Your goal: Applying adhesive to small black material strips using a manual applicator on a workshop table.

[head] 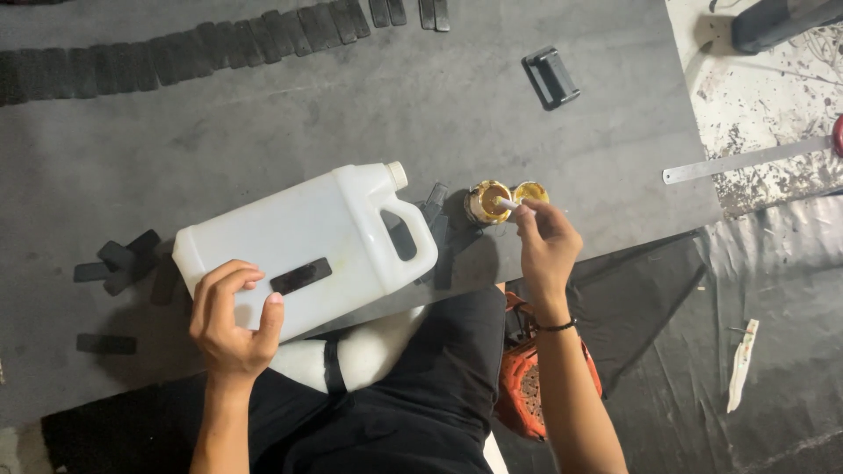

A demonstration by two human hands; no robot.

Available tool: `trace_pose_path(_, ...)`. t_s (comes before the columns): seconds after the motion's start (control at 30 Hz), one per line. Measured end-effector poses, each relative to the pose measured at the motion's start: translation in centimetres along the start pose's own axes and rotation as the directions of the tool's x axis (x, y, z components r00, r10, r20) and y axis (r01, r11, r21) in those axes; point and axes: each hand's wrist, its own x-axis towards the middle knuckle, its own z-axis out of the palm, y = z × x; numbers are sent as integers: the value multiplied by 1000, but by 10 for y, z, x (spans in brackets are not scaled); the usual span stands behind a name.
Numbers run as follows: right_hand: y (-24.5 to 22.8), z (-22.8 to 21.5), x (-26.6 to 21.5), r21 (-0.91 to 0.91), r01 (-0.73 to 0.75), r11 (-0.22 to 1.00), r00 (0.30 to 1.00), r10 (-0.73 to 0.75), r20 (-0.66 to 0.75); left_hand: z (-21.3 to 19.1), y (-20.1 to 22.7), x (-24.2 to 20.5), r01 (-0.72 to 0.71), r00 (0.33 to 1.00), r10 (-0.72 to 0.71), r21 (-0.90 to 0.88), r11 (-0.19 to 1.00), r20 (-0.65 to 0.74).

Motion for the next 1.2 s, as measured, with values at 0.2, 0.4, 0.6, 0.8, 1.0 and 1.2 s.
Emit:
trace_pose_path(0.2, -30, -12, 7, 297, -115, 948, 993, 112, 28, 1, 0, -2, 27, 1000, -27, -8, 1000, -2)
trace_pose_path(0.4, -69, -40, 12, 494, -4, 870, 997, 40, -62, 1, -2, -2, 11, 1000, -11, -2, 1000, 1)
trace_pose_path(0.6, -97, -48, 12, 548, 85, 832, 994, -33, -104, -2, 15, 5, 46, 999, -46, -8, 999, 25)
trace_pose_path(0.8, -48, -18, 4, 271, 12, 962, 993, 20, -114, -3, 14, 4, 56, 997, -57, 6, 998, 52)
trace_pose_path(1.0, -3, -9, -12, -51, -136, 989, 991, 136, -10, -1, 14, 4, 59, 997, -60, 21, 998, 48)
trace_pose_path(1.2, -20, -20, -17, -180, -164, 970, 981, 180, 76, -2, 14, 4, 57, 997, -59, 34, 998, 56)
